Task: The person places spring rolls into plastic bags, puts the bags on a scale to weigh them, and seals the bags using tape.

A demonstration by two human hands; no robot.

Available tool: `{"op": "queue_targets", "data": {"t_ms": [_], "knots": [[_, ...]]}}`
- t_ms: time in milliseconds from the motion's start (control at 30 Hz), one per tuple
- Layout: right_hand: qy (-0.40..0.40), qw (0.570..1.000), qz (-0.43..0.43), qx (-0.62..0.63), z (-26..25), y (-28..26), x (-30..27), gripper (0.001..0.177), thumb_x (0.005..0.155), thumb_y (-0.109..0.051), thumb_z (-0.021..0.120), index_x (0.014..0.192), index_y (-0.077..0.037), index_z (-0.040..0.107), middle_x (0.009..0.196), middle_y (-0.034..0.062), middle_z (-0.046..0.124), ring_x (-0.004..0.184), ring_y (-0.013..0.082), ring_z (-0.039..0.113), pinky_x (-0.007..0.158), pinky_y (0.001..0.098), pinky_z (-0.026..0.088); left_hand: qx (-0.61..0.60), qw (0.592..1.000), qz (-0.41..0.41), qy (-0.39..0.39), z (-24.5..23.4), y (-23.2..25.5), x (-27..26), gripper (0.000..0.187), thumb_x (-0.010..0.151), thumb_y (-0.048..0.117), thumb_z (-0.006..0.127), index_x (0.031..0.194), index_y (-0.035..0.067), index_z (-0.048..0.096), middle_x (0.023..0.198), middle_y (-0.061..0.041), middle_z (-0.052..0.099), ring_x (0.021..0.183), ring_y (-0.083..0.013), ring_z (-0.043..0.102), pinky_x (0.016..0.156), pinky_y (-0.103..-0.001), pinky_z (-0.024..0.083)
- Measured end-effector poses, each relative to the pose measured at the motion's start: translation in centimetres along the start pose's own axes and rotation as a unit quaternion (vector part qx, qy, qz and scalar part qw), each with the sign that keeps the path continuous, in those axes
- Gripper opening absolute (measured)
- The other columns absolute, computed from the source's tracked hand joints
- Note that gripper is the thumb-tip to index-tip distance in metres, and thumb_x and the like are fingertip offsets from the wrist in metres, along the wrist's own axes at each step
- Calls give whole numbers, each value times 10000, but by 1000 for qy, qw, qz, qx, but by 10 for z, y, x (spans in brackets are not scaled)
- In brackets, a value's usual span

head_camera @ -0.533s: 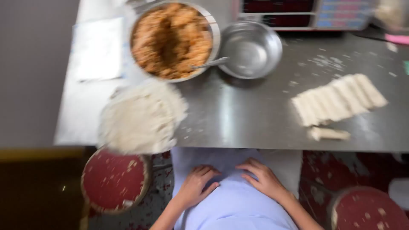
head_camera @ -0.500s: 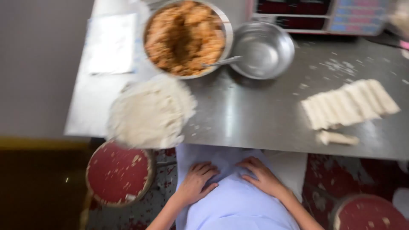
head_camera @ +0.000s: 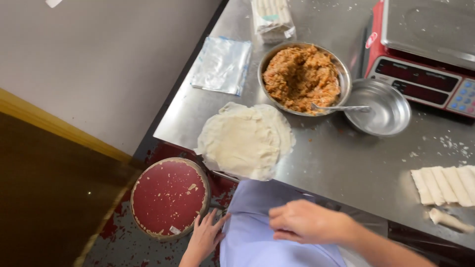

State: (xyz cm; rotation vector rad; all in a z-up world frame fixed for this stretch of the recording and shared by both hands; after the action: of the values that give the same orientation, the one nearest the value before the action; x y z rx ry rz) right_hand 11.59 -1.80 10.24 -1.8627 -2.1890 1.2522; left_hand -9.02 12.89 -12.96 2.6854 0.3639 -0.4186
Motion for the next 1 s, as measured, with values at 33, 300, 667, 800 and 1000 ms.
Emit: {"op": "queue_targets", "data": {"t_ms": [33, 300, 667, 800, 1000], "knots": [[99, 990, -96, -5, -55, -42, -5, 270, 1057, -249, 565, 830, -106, 538, 867, 55, 578, 761, 294, 601, 670, 437, 478, -2, 999, -34, 2, 17, -14, 4, 565, 1031, 349, 538, 1552, 277, 330, 1363, -3, 438, 1251, -332, 436, 1128, -597, 278], [415, 827, -8, -379, -253, 52, 188, 336, 778, -151, 867, 1035, -66, 668, 1040, 106, 669, 900, 262, 652, 714, 383, 602, -54, 968, -3, 245, -55, 15, 0, 395, 884, 77, 664, 1268, 166, 629, 1053, -17, 675, 976, -255, 647, 1003, -488, 389], [454, 767, -33, -452, -276, 69, 208, 154, 925, 10, 748, 807, -81, 709, 952, 75, 630, 830, 197, 598, 629, 307, 573, -142, 948, 40, 283, -74, 29, -22, 355, 902, -17, 637, 1223, 135, 652, 985, -22, 654, 887, -234, 625, 788, -379, 454], [372, 772, 138, -497, -260, 91, 228, 453, 936, -22, 548, 1353, -150, 669, 1516, 153, 541, 1298, 318, 493, 1008, 475, 478, -128, 944, 55, 298, -93, 32, -19, 325, 929, -3, 623, 1226, 127, 642, 1028, -35, 658, 879, -239, 625, 769, -381, 459], [512, 703, 37, -492, -245, 72, 220, 250, 791, 53, 715, 602, -102, 664, 1162, 117, 709, 1029, 290, 645, 1002, 503, 489, -154, 929, 63, 330, -123, 51, -33, 294, 944, 10, 592, 1213, 119, 645, 1020, -43, 663, 857, -251, 619, 723, -380, 460]]}}
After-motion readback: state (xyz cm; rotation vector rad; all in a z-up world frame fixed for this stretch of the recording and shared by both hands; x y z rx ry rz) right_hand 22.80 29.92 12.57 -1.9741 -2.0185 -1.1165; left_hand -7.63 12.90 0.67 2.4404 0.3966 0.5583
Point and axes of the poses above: each hand's wrist, its own x-axis towards the middle knuckle, its own z-axis out of the palm, y = z × x, the point moved 6 cm from there along x, towards the middle knuckle
